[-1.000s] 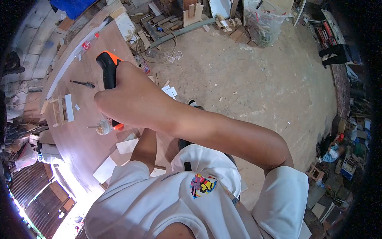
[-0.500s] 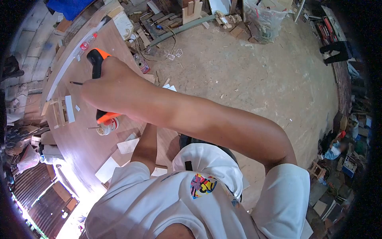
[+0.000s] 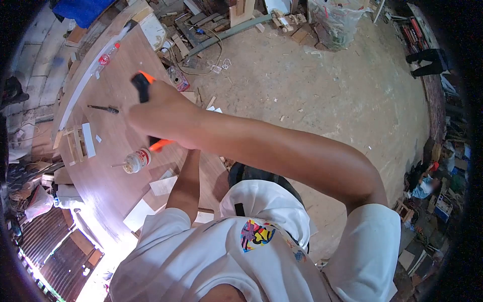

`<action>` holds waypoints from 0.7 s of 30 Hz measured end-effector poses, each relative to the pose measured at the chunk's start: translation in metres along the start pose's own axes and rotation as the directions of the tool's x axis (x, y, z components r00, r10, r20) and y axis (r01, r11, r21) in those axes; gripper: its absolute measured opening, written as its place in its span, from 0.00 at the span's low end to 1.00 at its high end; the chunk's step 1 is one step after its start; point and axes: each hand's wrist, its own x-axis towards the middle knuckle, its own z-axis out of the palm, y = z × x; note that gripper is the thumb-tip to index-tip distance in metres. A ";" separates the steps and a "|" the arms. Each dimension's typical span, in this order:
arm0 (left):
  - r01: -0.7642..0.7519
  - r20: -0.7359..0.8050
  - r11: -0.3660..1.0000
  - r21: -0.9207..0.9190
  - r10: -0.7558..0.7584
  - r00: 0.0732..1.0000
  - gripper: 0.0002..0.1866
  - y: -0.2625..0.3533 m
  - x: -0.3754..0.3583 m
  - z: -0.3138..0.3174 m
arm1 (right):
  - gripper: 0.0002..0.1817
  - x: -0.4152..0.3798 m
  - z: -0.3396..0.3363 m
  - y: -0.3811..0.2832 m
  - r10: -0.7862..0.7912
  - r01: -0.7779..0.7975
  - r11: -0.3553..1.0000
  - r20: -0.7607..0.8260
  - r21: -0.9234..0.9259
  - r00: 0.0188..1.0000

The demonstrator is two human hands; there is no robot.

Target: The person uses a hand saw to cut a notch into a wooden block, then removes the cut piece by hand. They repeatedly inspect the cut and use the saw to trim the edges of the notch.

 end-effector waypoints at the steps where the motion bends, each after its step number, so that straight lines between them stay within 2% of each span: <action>1: -0.001 0.000 1.000 0.003 0.001 1.000 0.29 0.011 0.018 0.002 | 0.07 0.016 -0.009 0.022 0.019 -0.019 1.000 0.019 -0.019 1.000; 2: -0.002 0.004 1.000 0.006 0.002 1.000 0.29 0.009 0.017 0.008 | 0.07 0.034 -0.019 0.049 0.042 -0.041 0.999 0.037 -0.036 0.998; 4: -0.006 0.005 1.000 0.008 0.006 1.000 0.30 0.012 0.016 0.008 | 0.08 0.075 -0.038 0.116 -0.003 -0.011 0.978 -0.070 -0.209 0.998; 5: -0.002 -0.408 0.976 0.219 0.093 0.908 0.37 -0.019 0.033 0.113 | 0.08 0.092 -0.048 0.147 -0.005 -0.010 0.977 -0.071 -0.211 0.997; 6: -0.003 -0.414 0.976 0.218 0.095 0.905 0.37 -0.010 0.030 0.091 | 0.08 0.109 -0.056 0.174 -0.032 -0.005 0.969 -0.144 -0.247 0.989; 7: -0.048 -0.347 0.999 0.023 0.053 0.936 0.38 0.007 0.018 0.043 | 0.08 0.120 -0.060 0.185 -0.058 -0.004 0.959 -0.211 -0.282 0.976; 8: -0.074 -0.272 0.981 -0.178 0.023 0.962 0.38 0.021 0.011 0.007 | 0.08 0.124 -0.061 0.181 -0.059 -0.002 0.958 -0.204 -0.287 0.977; 11: -0.034 -0.253 0.962 -0.271 -0.037 0.967 0.35 0.032 0.008 -0.015 | 0.09 0.113 -0.060 0.163 0.026 -0.099 0.939 -0.218 -0.329 0.976; 12: -0.028 -0.252 0.961 -0.277 -0.045 0.967 0.35 0.031 0.008 -0.009 | 0.05 0.105 -0.056 0.149 0.061 -0.097 0.974 -0.174 -0.203 0.983; 13: -0.043 -0.318 0.982 -0.187 -0.019 0.948 0.33 0.028 0.006 0.000 | 0.04 0.097 -0.053 0.141 0.093 -0.102 0.993 -0.126 -0.067 0.988; 14: -0.056 -0.388 0.994 -0.094 0.015 0.921 0.32 0.025 0.011 0.007 | 0.04 0.091 -0.050 0.133 0.089 -0.098 0.993 -0.123 -0.071 0.988; 17: -0.026 -0.466 0.990 -0.140 -0.043 0.884 0.31 0.029 0.014 0.010 | 0.02 0.081 -0.049 0.122 0.040 -0.040 0.999 -0.100 -0.004 0.994; 20: -0.075 -0.470 0.979 -0.191 -0.024 0.882 0.28 0.032 0.014 -0.002 | 0.04 0.086 -0.055 0.104 0.097 -0.097 0.994 0.002 0.048 0.995; 21: -0.055 -0.383 0.959 -0.277 -0.058 0.922 0.27 0.035 0.012 -0.012 | 0.05 0.082 -0.049 0.095 0.126 -0.126 0.992 -0.013 0.023 0.992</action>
